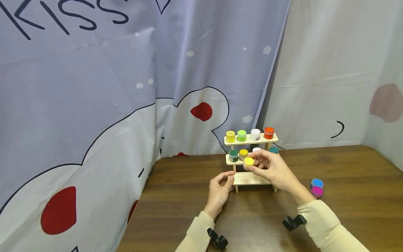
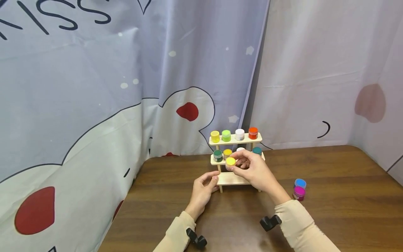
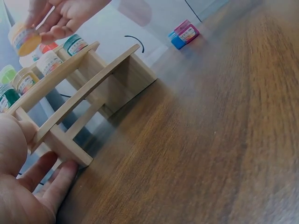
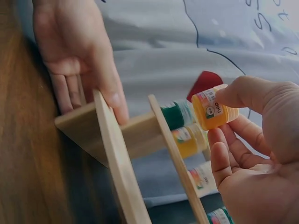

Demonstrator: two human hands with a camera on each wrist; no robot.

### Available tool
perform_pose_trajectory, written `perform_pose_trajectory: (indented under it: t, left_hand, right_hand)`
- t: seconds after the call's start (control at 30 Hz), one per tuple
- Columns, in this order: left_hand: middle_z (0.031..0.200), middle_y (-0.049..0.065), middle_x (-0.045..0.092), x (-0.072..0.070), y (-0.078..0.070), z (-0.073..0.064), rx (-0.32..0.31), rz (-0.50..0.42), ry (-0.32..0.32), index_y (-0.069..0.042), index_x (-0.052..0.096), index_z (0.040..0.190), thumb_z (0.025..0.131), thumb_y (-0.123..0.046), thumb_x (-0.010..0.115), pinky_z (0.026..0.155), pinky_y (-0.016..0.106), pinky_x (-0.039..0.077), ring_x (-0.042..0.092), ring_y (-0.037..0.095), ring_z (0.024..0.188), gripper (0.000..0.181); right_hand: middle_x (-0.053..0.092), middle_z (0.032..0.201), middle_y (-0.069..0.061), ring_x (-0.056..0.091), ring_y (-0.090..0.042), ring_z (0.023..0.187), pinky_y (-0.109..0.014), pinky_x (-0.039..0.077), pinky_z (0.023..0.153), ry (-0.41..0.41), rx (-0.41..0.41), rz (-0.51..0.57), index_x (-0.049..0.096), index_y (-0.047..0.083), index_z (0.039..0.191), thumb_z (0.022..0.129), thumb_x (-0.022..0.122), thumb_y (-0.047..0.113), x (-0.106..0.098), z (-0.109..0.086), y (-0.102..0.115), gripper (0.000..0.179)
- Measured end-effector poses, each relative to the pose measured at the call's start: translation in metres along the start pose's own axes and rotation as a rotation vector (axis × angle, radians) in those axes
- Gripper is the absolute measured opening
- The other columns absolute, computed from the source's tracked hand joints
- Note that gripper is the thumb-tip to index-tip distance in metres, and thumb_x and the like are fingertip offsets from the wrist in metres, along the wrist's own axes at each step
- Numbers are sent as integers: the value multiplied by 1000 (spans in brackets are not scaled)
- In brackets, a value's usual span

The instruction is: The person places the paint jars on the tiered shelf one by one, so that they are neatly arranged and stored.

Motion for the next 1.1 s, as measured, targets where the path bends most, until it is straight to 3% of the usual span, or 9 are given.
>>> perform_pose_trajectory:
  t: [0.37,0.8,1.1]
  left_hand:
    - [129,10,78,-2,0,0,4,-6,6,-7,82,127,109,-7,72,92,38,68,76,17,107,21]
    - [123,8,78,-4,1,2,10,-6,-3,-8,83,125,108,-7,74,93,41,68,76,16,102,20]
    - [126,9,77,-1,-1,0,14,-17,23,-7,83,126,108,-7,73,91,38,68,77,18,105,20]
  right_hand:
    - [76,111,-15,72,-16,92,-22,61,76,20,25,46,74,-4,125,95,89,5,31,-1,-8,35]
    - [80,108,-11,74,-15,92,-23,63,79,-18,52,-72,76,-1,122,97,89,11,53,0,-17,31]
    - [80,105,-6,74,-15,88,-23,62,78,-16,116,-138,78,3,125,97,90,20,54,-4,-24,34]
Point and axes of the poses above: each hand's wrist, its own z-axis towards the middle knuckle, its own x-axis out of the palm, y = z × x, the point moved 2 cm from there along z, towards the middle knuckle
